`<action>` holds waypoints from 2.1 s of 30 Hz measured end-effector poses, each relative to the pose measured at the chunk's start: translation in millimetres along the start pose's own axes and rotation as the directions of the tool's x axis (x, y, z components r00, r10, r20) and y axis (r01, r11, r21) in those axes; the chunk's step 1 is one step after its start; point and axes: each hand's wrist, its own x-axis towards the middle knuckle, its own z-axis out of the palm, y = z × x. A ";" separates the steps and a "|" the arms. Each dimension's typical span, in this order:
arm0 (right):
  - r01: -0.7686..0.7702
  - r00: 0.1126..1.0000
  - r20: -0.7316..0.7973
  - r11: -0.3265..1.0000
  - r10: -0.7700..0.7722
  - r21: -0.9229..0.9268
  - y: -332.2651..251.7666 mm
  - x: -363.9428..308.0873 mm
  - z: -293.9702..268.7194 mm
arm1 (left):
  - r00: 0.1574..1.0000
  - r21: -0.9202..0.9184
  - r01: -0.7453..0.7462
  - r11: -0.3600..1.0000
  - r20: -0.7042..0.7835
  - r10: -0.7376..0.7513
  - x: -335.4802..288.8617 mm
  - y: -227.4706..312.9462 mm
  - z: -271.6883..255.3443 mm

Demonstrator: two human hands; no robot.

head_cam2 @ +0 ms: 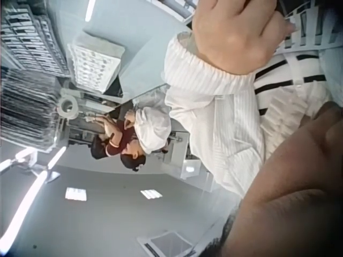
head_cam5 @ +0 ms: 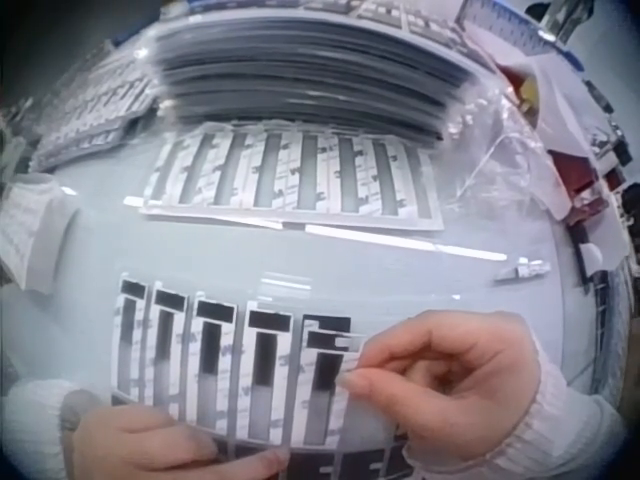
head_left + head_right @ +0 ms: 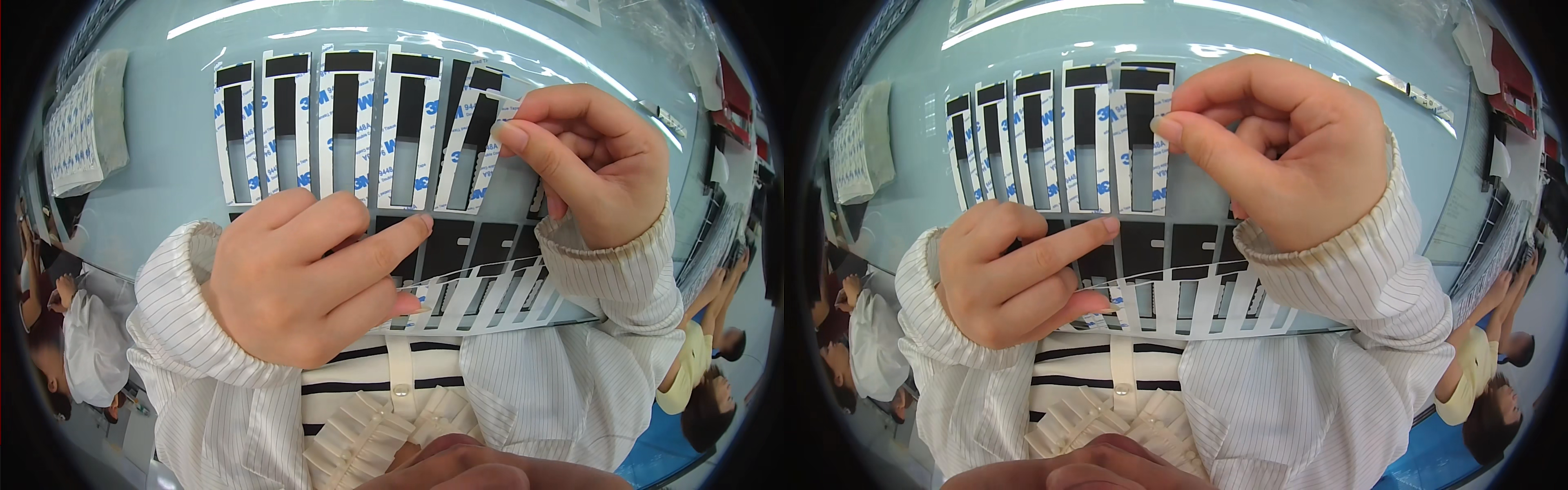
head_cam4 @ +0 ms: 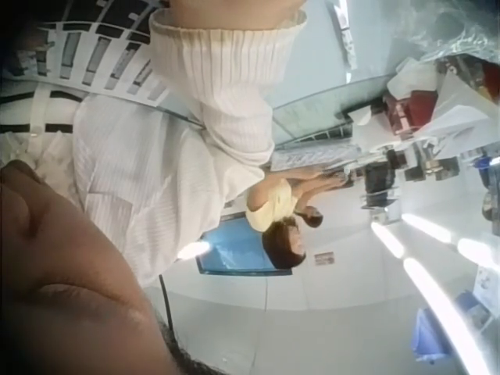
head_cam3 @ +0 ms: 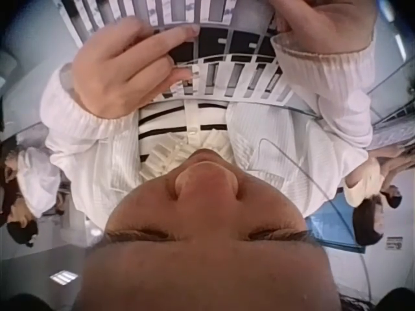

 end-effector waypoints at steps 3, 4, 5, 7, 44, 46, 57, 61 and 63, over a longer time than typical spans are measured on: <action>-0.012 1.000 -0.009 1.000 0.012 -0.016 0.2 -0.5 -0.5 | 1.000 0.009 -0.010 1.000 -0.002 0.010 0.8 -1.6 2.4; -0.012 1.000 -0.009 1.000 0.012 -0.014 0.9 -0.4 -0.2 | 1.000 0.021 -0.013 1.000 0.005 0.012 1.0 -1.4 2.5; -0.003 1.000 -0.008 1.000 0.003 -0.010 1.5 -0.3 0.1 | 1.000 0.021 -0.012 1.000 0.008 0.012 1.1 -1.1 2.8; 0.005 1.000 -0.009 1.000 -0.005 -0.006 1.9 -0.2 0.4 | 1.000 0.017 -0.015 1.000 -0.001 0.015 1.2 -0.5 3.9; 0.212 0.970 -0.074 0.955 -0.232 -0.208 4.8 -8.7 2.9 | 0.997 0.103 0.015 0.995 0.077 -0.023 3.9 2.3 18.1; 0.244 0.959 -0.076 0.933 -0.272 -0.265 5.8 -8.1 1.7 | 0.996 0.117 0.014 0.993 0.088 -0.024 3.2 2.3 18.1; 0.407 0.884 -0.037 0.808 -0.465 -0.426 19.1 3.3 -4.5 | 0.997 0.122 0.011 0.992 0.075 -0.021 7.5 4.6 20.8; 0.406 0.885 -0.042 0.811 -0.464 -0.421 17.4 3.2 -5.0 | 0.995 0.118 0.015 0.993 0.092 -0.026 8.9 6.2 16.6; 0.410 0.883 -0.036 0.807 -0.467 -0.426 17.6 3.7 -6.2 | 0.996 0.113 0.015 0.993 0.086 -0.025 10.3 5.6 17.5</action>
